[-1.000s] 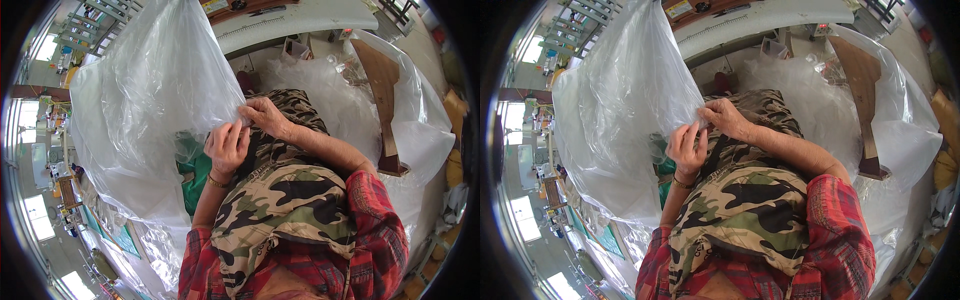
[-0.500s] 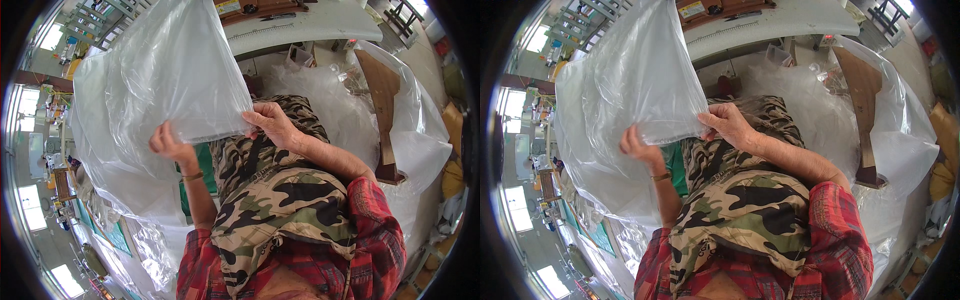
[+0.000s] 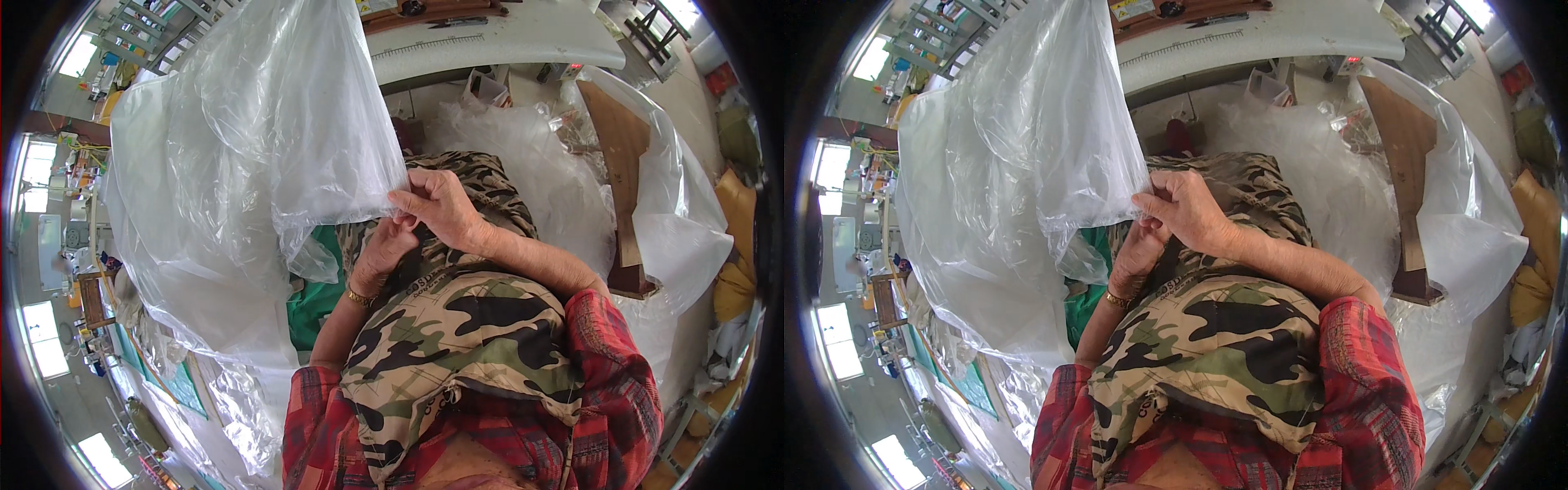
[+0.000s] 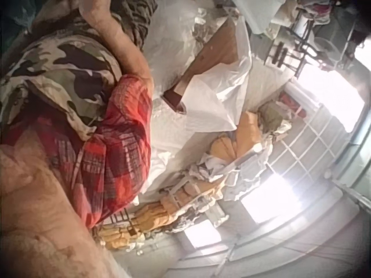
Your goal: The person joins and hems large plastic sheets using an industrial sewing machine.
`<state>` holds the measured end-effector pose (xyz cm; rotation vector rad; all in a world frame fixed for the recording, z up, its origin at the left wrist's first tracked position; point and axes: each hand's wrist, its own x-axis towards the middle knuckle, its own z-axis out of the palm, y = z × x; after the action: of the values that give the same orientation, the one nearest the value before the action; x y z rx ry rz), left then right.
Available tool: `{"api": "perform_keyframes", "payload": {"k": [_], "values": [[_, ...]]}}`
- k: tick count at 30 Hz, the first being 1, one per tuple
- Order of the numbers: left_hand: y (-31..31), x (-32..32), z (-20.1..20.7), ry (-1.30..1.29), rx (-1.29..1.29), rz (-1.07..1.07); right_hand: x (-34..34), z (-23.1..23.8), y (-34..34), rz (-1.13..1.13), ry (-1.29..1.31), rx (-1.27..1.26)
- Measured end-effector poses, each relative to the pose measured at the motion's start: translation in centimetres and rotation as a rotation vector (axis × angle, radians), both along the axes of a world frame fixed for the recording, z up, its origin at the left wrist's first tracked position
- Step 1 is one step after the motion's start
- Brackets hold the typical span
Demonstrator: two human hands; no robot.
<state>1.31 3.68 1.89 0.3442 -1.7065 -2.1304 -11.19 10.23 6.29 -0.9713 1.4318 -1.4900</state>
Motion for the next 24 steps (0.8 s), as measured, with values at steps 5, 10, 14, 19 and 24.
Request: {"api": "perform_keyframes", "payload": {"k": [5, 10, 14, 19, 24], "values": [[0.2, -2.2, 2.2, 0.38, 0.883, 0.141, 0.7, -0.3, 0.9, -0.123, 0.439, -0.029], [-0.7, -2.5, 1.1, 0.27, 0.936, 0.179, 0.6, 0.9, 1.3, -0.134, 0.817, -0.068], [-1.3, -2.1, 0.4, 0.298, 1.026, 0.168, 0.0, 1.1, 1.0, -0.048, 0.951, -0.126], [-0.7, -2.0, 1.1, 0.062, 0.671, 0.555, -1.2, 2.5, 0.7, 0.067, 1.287, -0.156], [-0.6, 0.3, 0.8, -0.161, -0.623, 0.554, -1.4, 4.1, 0.3, 0.246, 1.651, -0.063]]}}
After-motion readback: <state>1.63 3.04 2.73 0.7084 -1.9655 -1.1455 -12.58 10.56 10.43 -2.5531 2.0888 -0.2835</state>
